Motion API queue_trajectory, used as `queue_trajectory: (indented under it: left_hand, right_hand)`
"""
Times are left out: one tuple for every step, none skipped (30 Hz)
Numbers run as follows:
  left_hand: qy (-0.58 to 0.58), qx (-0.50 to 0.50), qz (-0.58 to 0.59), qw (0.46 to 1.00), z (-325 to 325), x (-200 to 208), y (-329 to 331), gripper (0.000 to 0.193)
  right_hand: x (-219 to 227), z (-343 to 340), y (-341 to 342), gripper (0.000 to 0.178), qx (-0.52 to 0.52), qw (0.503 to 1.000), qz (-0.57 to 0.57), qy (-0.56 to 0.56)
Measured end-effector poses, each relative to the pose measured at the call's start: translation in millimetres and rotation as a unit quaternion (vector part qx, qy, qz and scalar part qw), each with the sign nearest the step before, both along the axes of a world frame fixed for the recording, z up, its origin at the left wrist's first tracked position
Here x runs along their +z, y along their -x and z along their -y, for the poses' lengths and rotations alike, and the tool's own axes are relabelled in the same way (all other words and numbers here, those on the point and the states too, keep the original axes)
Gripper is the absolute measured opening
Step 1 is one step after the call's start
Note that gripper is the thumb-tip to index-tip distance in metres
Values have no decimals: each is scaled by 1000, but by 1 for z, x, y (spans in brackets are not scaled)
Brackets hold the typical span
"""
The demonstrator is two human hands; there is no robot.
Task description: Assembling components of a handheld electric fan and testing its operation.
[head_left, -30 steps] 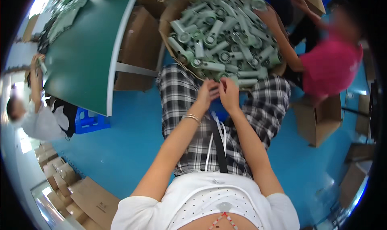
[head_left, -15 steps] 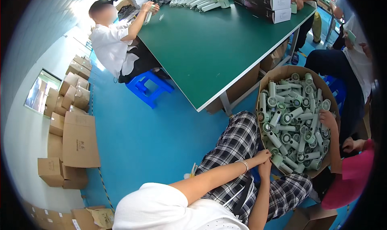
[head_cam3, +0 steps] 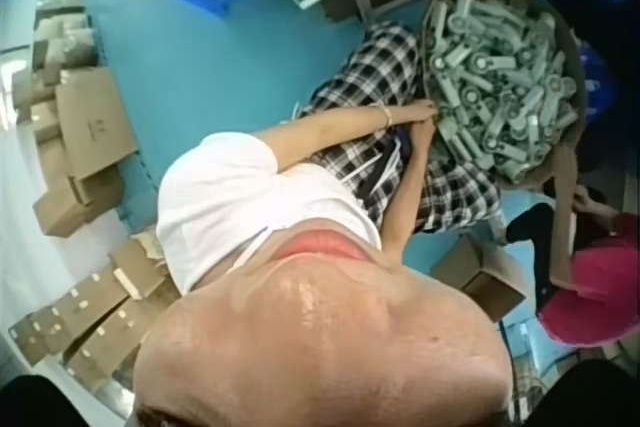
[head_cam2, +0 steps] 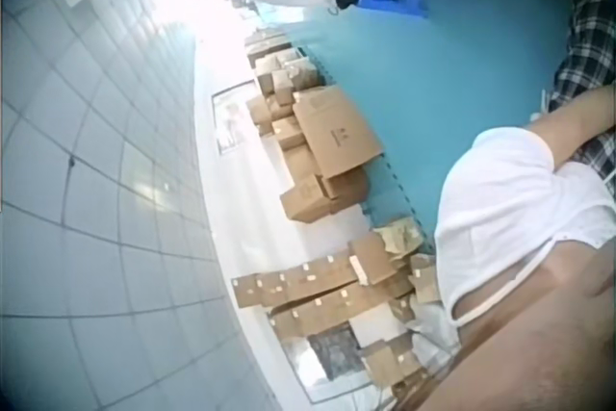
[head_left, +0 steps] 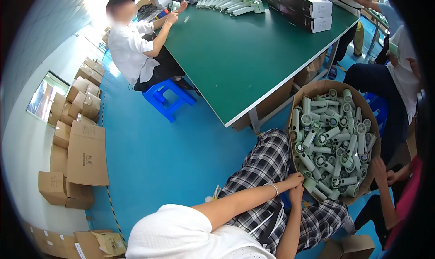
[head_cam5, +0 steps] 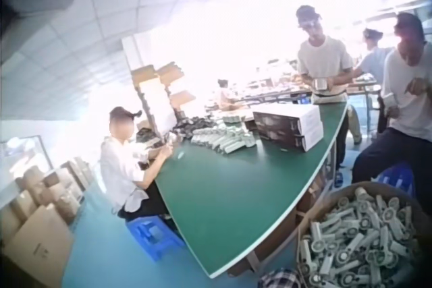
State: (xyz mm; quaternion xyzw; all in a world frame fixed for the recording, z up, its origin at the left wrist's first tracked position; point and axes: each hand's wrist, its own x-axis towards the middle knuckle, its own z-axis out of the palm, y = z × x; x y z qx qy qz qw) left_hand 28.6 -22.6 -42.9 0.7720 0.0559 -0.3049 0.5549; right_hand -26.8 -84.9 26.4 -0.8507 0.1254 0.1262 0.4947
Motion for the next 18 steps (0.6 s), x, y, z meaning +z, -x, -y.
queue_trajectory:
  left_hand:
    - [0, 0, -1, 1000, 1, 1, 1, 33]
    - [6, -4, -6, 1000, -1, 2, 1, 33]
    - [12, -6, -11, 1000, -3, 3, 2, 33]
    - [17, -9, -16, 1000, -5, 4, 3, 33]
    - [23, -12, -20, 999, -7, 9, 2, 32]
    - [28, -16, -25, 999, -9, 14, 2, 32]
    - [20, -6, -38, 999, -4, 20, 1, 33]
    - [19, -2, -36, 999, -4, 21, 1, 33]
    - [20, 3, -34, 999, -3, 22, 2, 34]
    - [21, 7, -32, 999, -2, 23, 2, 34]
    - [21, 9, -31, 999, -2, 23, 2, 34]
    - [19, 10, -27, 999, 0, 22, 2, 34]
    - [18, 10, -24, 1000, 1, 22, 1, 34]
    - [15, 12, -21, 1000, 1, 20, 1, 34]
    - [12, 13, -18, 1000, 1, 19, 1, 34]
    - [10, 14, -15, 1000, 1, 17, 1, 34]
    - [8, 13, -12, 1000, 2, 15, 1, 35]
    - [7, 12, -10, 1000, 4, 14, 1, 35]
  right_hand:
    - [-2, 1, 1, 38, 0, 1000, -1, 0]
    - [-4, 1, 1, 39, 3, 1000, 4, -1]
    - [-6, 2, 2, 39, 6, 1000, 9, -2]
    - [-8, 3, 2, 39, 9, 1000, 9, -5]
    - [-9, 4, 2, 40, 5, 1000, 9, -6]
    - [-11, 5, 2, 40, 1, 1000, 9, -8]
    - [-12, 6, 2, 40, 3, 1000, 10, -10]
    - [-10, 6, 3, 40, 2, 1000, 10, 1]
    - [-10, 7, 4, 39, 0, 1000, 10, 12]
    - [-17, 8, 3, 41, 1, 1000, 8, 1]
    - [-21, 8, 3, 41, 3, 1000, 9, 1]
    - [-25, 9, 3, 41, 8, 1000, 16, 2]
    - [-28, 10, 4, 41, 11, 1000, 23, 4]
    - [-23, 8, 3, 41, 13, 1000, 23, 4]
    - [-17, 6, 2, 41, 6, 1000, 10, 2]
    - [-12, 4, 1, 41, -3, 1000, -4, 0]
    - [-8, 3, 0, 41, -3, 1000, -4, 1]
    - [-5, 2, 0, 40, -6, 1000, -4, -4]
